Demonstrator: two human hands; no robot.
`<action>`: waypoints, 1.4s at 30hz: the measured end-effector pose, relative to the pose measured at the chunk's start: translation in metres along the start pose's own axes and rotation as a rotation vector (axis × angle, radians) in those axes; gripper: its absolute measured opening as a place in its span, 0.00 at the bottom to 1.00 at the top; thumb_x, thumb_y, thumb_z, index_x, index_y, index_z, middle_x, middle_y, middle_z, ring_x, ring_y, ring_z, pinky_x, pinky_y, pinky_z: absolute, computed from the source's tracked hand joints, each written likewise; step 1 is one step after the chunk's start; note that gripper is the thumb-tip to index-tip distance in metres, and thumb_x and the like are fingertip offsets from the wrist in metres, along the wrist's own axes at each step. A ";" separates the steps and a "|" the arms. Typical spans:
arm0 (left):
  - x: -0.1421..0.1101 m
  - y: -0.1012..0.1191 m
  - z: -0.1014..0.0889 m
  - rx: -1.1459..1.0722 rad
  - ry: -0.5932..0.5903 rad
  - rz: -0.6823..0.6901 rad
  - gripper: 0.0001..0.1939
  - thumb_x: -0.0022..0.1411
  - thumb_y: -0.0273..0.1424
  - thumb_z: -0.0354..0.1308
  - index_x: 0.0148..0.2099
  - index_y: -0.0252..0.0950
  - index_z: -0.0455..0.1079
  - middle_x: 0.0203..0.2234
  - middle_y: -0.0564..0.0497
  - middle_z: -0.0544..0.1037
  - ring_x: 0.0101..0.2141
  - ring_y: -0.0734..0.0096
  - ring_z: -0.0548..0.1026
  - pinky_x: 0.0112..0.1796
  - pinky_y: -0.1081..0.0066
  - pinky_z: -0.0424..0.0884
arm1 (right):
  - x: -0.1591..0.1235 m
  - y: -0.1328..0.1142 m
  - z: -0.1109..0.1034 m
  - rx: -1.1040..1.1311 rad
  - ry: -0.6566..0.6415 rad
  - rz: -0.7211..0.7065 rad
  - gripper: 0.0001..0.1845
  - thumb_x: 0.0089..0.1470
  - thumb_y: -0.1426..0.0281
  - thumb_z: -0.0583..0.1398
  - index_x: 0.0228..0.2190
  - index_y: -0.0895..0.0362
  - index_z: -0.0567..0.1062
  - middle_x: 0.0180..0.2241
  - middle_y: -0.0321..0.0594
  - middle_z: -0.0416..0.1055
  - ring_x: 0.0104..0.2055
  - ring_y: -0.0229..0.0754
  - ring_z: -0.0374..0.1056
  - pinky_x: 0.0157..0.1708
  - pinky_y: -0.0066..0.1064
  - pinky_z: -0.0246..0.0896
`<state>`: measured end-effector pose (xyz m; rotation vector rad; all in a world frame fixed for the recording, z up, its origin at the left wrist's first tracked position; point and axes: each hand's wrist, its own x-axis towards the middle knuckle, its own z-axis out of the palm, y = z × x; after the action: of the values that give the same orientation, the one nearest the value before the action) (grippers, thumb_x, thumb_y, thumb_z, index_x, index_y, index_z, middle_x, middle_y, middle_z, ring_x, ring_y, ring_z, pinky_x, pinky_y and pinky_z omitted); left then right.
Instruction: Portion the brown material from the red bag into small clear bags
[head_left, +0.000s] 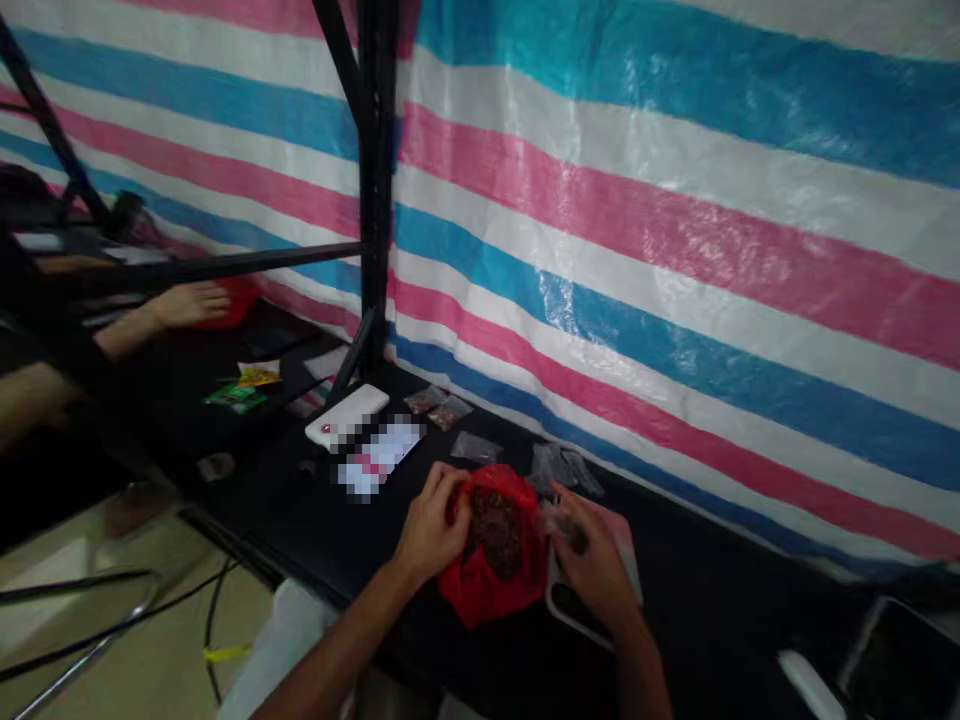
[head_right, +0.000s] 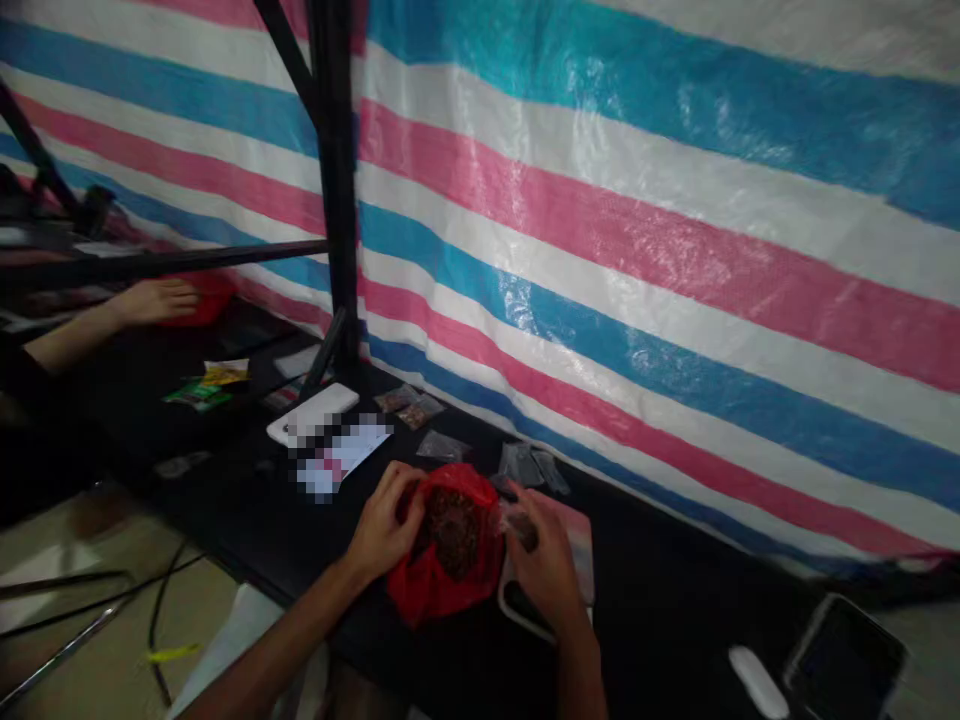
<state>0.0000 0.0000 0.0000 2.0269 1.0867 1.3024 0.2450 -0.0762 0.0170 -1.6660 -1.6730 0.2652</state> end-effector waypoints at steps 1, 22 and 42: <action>0.001 0.000 0.000 0.002 0.001 0.002 0.11 0.66 0.24 0.48 0.48 0.40 0.66 0.41 0.48 0.71 0.42 0.66 0.76 0.44 0.65 0.72 | 0.001 0.006 -0.004 -0.038 0.034 0.020 0.28 0.57 0.65 0.57 0.58 0.54 0.71 0.49 0.46 0.77 0.49 0.50 0.73 0.54 0.44 0.66; 0.003 -0.003 -0.002 -0.004 -0.004 0.024 0.11 0.66 0.24 0.49 0.47 0.39 0.67 0.40 0.49 0.71 0.39 0.67 0.76 0.41 0.67 0.72 | 0.004 0.024 -0.021 -0.249 0.334 0.008 0.31 0.46 0.70 0.55 0.54 0.53 0.72 0.47 0.45 0.76 0.51 0.55 0.68 0.53 0.50 0.57; 0.006 -0.003 0.001 -0.018 -0.004 -0.005 0.10 0.67 0.24 0.48 0.46 0.40 0.67 0.39 0.49 0.71 0.39 0.67 0.76 0.42 0.67 0.73 | 0.003 0.029 -0.024 -0.204 0.151 0.049 0.33 0.43 0.70 0.54 0.54 0.50 0.73 0.47 0.42 0.77 0.54 0.54 0.67 0.56 0.52 0.56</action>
<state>0.0015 0.0065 -0.0001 2.0114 1.0743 1.3009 0.2831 -0.0776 0.0166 -1.8297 -1.5906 -0.0098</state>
